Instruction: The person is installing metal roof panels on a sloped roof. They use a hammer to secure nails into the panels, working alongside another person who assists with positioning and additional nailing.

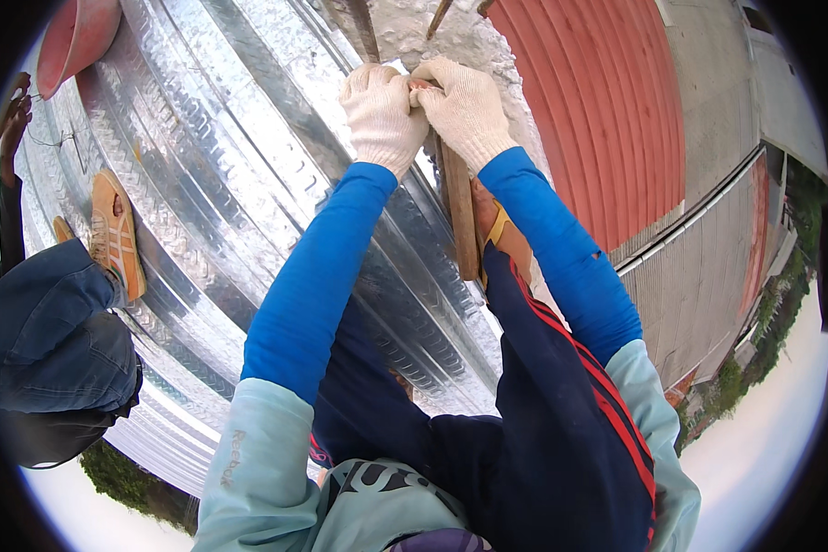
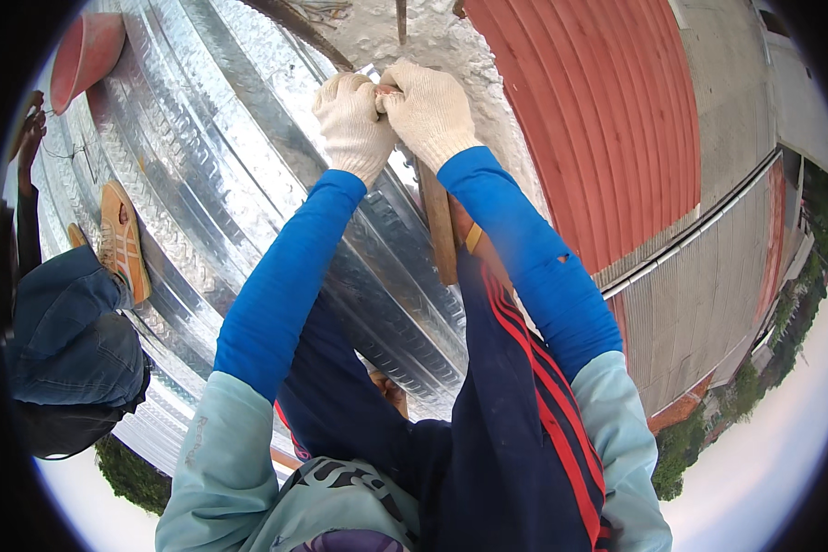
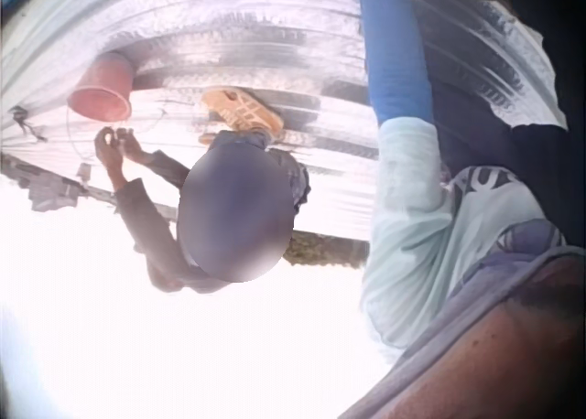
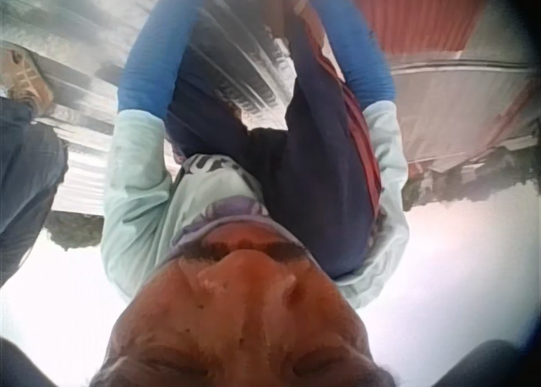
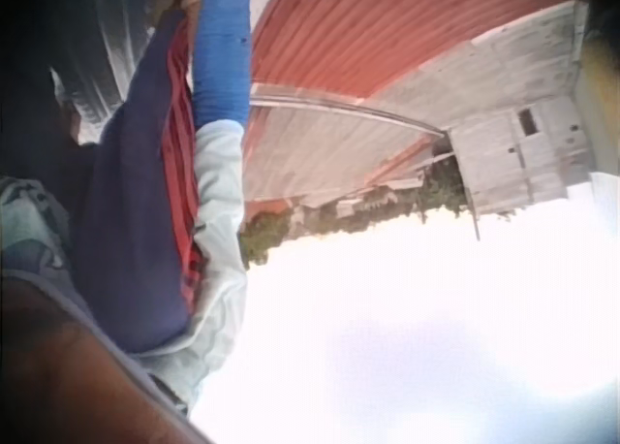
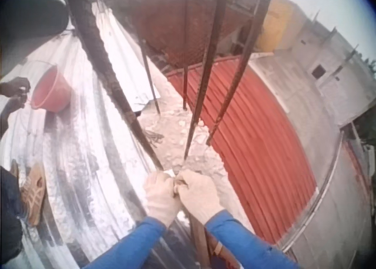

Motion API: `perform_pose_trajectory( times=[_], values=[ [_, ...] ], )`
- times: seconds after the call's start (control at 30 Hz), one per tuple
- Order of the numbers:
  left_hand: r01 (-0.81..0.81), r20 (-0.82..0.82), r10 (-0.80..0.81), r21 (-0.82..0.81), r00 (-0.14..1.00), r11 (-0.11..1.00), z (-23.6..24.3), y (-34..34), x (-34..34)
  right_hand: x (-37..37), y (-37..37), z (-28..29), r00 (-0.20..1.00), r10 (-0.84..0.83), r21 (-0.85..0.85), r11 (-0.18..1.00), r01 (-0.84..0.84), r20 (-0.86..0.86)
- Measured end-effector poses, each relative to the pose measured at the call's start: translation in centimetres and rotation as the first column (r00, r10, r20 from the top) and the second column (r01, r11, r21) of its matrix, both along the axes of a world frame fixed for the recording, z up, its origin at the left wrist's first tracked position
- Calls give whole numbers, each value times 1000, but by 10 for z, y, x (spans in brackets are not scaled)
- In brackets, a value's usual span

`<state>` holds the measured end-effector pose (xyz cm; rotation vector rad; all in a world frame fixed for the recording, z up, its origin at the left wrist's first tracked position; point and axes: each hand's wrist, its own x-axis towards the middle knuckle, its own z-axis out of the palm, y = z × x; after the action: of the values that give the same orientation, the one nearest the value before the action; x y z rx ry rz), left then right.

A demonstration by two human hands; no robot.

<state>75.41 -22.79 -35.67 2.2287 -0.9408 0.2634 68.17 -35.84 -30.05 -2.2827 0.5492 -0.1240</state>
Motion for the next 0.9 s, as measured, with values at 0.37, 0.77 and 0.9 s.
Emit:
perform_pose_trajectory(
  times=[0.37, 0.77, 0.9],
  values=[
    [-16, -16, 14, -134, 1000, 991, 4, -1, 2, 15, -7, -9, 994, -93, 266, 958, 105, -58],
    [20, -19, -22, -108, 1000, 994, 9, 4, 1, 11, -17, 5, 952, -151, 604, 744, 286, -264],
    [0, -26, -3, -92, 1000, 996, 9, 4, 0, 12, -13, -3, 950, -199, 647, 697, 309, -240]
  ],
)
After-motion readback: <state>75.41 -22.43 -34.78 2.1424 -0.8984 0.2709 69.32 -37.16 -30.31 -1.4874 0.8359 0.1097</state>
